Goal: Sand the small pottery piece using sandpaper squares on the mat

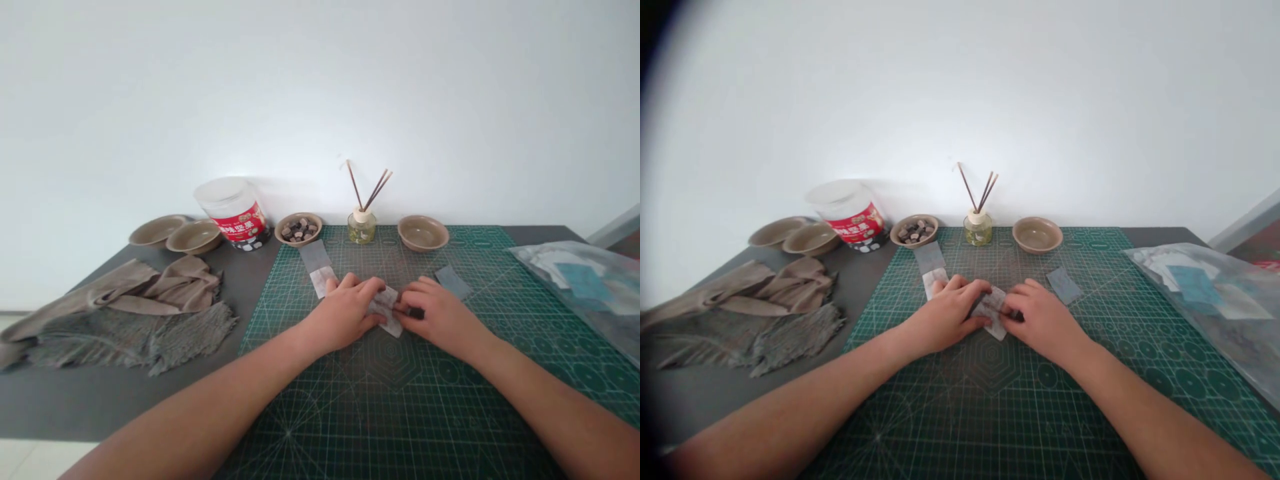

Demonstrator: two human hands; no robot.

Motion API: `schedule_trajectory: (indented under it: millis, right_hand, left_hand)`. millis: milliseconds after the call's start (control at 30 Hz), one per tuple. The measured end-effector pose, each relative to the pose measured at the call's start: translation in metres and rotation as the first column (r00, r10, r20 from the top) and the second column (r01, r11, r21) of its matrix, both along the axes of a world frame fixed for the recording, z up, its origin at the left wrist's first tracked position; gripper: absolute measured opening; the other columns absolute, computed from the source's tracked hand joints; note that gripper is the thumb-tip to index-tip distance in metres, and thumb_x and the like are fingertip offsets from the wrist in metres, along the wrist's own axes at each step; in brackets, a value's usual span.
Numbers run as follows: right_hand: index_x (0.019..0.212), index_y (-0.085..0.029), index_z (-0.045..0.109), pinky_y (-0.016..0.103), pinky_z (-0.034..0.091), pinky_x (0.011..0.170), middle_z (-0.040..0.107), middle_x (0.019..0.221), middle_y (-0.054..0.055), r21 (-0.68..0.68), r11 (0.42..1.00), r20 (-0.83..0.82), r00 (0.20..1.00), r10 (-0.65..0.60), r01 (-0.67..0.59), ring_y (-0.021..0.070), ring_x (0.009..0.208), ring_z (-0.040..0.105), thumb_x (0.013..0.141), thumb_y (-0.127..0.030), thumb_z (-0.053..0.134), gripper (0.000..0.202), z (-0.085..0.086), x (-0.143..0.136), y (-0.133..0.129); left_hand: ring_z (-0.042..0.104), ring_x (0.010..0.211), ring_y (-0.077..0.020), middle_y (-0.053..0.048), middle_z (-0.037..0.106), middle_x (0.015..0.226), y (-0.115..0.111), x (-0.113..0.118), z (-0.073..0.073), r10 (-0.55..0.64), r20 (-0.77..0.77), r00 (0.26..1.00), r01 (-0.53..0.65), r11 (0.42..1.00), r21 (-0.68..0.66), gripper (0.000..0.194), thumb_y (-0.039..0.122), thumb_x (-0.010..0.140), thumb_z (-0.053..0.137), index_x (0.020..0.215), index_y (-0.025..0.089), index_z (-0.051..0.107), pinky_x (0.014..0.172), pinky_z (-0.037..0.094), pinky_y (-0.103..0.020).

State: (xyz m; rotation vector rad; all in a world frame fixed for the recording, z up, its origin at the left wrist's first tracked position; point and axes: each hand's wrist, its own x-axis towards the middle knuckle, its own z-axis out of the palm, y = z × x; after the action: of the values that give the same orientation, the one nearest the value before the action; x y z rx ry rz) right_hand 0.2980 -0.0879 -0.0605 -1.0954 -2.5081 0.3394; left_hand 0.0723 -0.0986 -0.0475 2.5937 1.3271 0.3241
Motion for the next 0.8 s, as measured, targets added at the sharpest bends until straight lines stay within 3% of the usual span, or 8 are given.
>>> schedule_trajectory:
  millis: [67, 200, 333, 533, 733, 800]
  right_hand:
    - [0.084, -0.022, 0.068, 0.037, 0.043, 0.082, 0.068, 0.091, 0.004, 0.02, 0.999, 0.002, 1.0, 0.029, -0.029, 0.0229, 0.089, 0.054, 0.093, -0.026, 0.067, 0.011, -0.001, -0.001, 0.001]
    - [0.08, -0.021, 0.066, 0.039, 0.043, 0.08, 0.067, 0.086, 0.005, 0.083, 0.996, 0.011, 0.999, -0.04, 0.039, 0.0232, 0.085, 0.055, 0.093, -0.027, 0.066, 0.014, -0.001, -0.002, 0.001]
    - [0.082, -0.022, 0.068, 0.038, 0.044, 0.081, 0.069, 0.091, 0.004, 0.04, 0.999, -0.001, 0.999, 0.037, -0.037, 0.0222, 0.087, 0.056, 0.094, -0.026, 0.066, 0.012, -0.001, -0.004, 0.0]
    - [0.088, -0.021, 0.069, 0.04, 0.043, 0.085, 0.068, 0.091, 0.006, 0.08, 0.991, 0.004, 0.994, -0.108, 0.108, 0.025, 0.091, 0.054, 0.095, -0.026, 0.065, 0.01, -0.003, -0.012, 0.0]
    - [0.082, -0.021, 0.068, 0.036, 0.043, 0.083, 0.067, 0.09, 0.003, -0.02, 0.999, 0.006, 0.999, 0.048, -0.048, 0.0223, 0.09, 0.055, 0.091, -0.025, 0.069, 0.009, 0.003, -0.006, -0.003]
    - [0.081, -0.021, 0.067, 0.036, 0.043, 0.083, 0.067, 0.088, 0.003, -0.031, 0.999, 0.016, 0.999, 0.04, -0.039, 0.0221, 0.09, 0.055, 0.09, -0.023, 0.07, 0.01, 0.005, -0.001, -0.001]
  left_hand:
    - [0.052, 0.111, -0.0316, -0.004, 0.066, 0.124, 0.0, -0.001, 0.0, -0.014, 0.004, 1.0, 0.014, 1.0, 0.001, 0.044, 0.042, 0.09, 0.066, 0.127, 0.027, 0.047, 0.09, 0.041, -0.049]
    - [0.051, 0.113, -0.0313, -0.005, 0.065, 0.123, -0.001, -0.001, 0.001, -0.017, -0.002, 1.0, 0.017, 1.0, -0.014, 0.045, 0.043, 0.089, 0.067, 0.126, 0.026, 0.047, 0.092, 0.041, -0.049]
    - [0.052, 0.112, -0.0308, -0.006, 0.064, 0.123, -0.001, -0.001, 0.002, -0.02, -0.009, 1.0, 0.02, 1.0, -0.018, 0.042, 0.041, 0.091, 0.065, 0.126, 0.026, 0.048, 0.092, 0.041, -0.048]
    - [0.052, 0.112, -0.0322, -0.005, 0.066, 0.122, 0.0, -0.001, -0.001, -0.021, 0.004, 1.0, 0.021, 1.0, 0.005, 0.046, 0.044, 0.089, 0.067, 0.127, 0.027, 0.047, 0.09, 0.04, -0.049]
    - [0.052, 0.111, -0.0325, -0.005, 0.066, 0.12, 0.002, -0.001, -0.001, -0.018, 0.004, 1.0, 0.018, 1.0, -0.008, 0.046, 0.04, 0.089, 0.068, 0.128, 0.028, 0.047, 0.089, 0.04, -0.05]
    - [0.052, 0.11, -0.0325, -0.006, 0.066, 0.118, 0.003, -0.001, -0.001, -0.015, 0.003, 1.0, 0.015, 1.0, -0.012, 0.048, 0.043, 0.089, 0.068, 0.129, 0.027, 0.047, 0.089, 0.04, -0.05]
